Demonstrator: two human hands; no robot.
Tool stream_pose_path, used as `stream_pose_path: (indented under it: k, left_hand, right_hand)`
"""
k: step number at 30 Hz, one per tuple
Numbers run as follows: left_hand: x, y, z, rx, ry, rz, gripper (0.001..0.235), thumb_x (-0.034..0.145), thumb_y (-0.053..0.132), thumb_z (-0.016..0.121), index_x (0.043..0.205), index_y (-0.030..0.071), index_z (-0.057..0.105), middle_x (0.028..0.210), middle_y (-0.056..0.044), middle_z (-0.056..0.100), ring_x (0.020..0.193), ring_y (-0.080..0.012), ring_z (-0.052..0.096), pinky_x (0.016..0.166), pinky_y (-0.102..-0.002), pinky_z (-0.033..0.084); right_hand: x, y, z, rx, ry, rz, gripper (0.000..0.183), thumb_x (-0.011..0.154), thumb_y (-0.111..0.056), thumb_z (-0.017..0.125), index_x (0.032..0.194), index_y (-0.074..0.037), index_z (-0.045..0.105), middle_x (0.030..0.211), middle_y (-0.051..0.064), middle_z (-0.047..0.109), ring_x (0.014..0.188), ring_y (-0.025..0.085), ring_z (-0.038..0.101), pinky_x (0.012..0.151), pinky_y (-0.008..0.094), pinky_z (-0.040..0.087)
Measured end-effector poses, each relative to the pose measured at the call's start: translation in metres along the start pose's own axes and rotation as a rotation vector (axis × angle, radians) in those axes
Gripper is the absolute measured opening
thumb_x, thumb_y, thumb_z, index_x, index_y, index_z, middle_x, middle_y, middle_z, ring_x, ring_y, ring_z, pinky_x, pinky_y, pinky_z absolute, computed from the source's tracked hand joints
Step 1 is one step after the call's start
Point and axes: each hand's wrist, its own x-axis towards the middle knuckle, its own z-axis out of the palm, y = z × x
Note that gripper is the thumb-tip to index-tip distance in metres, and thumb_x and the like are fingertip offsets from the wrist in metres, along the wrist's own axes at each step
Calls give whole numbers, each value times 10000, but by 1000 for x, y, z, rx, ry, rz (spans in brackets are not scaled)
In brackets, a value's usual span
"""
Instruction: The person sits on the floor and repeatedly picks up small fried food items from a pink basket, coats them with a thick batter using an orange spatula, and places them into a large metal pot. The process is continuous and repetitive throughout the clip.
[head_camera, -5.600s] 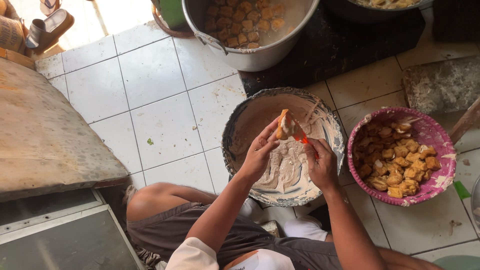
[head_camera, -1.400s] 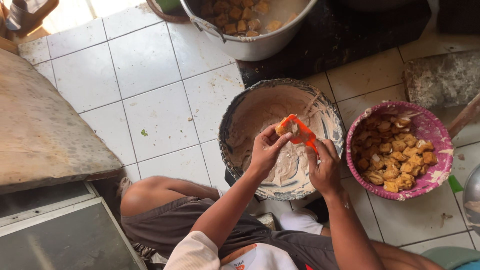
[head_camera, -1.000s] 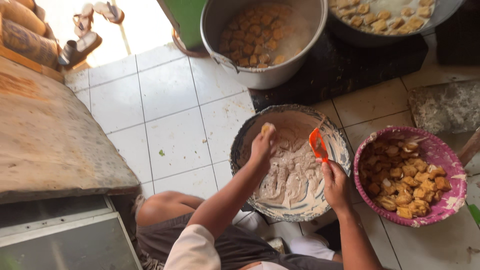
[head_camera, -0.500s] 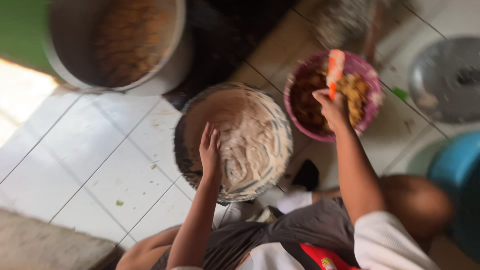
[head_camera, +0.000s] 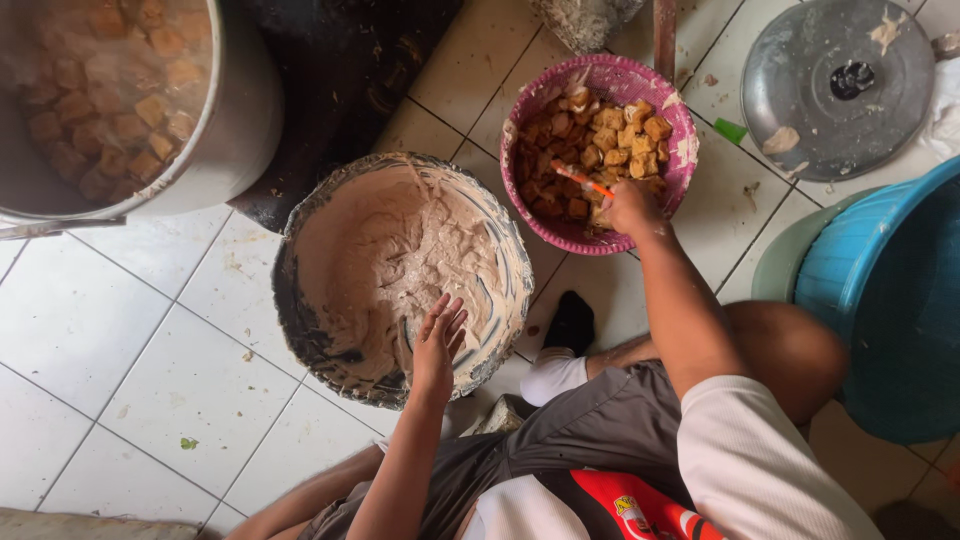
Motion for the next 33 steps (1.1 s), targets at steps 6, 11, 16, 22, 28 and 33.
stream_pose_path:
  k: [6,11,16,22,28,33]
  left_hand:
    - [-9,45,24,15,-195,125,517,1046,308,469,1532,130,464,1485,-72,590,1380,-199,551,1158,-373,407]
    - [10,62,30,-55,-311,68,506,1087,392,397,1511,120,451,1407,-95,597,1260,-224,591,1060,-442,501]
    - [25,40,-7,-221,-300,230,352,1062,206,475,1370,50,544,1221,-147,656,1037,-271,669,962,-416,595]
    - [15,27,-84,-475,41,260,268,1040,126,577,1289,26,590,1214,-79,668,1101,-190,673,1017,-384,572]
    - [17,8,-117,-514,190,334,222,1098,154,621,1282,29,609,1222,-91,678,1033,-168,632,913,-316,524]
    - [24,9,-126,-541,264,401,247,1018,123,618,1252,41,620,1179,-71,668,1063,-165,674,957,-307,575]
  right_hand:
    - [-42,-95,-94,593,-99,-39,232,826,-208,864,980,-62,772,827,47,699,742,136,632,677,294,501]
    - [-111,-200,-94,795,-493,-366,273,822,-204,868,980,-5,767,780,11,578,668,101,508,581,290,405]
    - [-123,-248,-25,867,-596,-454,254,1001,-212,740,1161,-25,678,917,51,618,782,123,555,698,329,474]
    - [-114,-225,98,441,-123,-451,263,984,-78,570,1239,-41,620,949,140,733,847,258,697,714,393,529]
    - [-115,-223,184,511,-544,18,235,1037,-227,557,1206,-139,695,869,33,743,642,130,601,558,312,455]
    - [-131,-250,206,1304,-1001,209,237,1049,-177,542,1208,-64,677,782,-11,569,562,61,451,484,240,356]
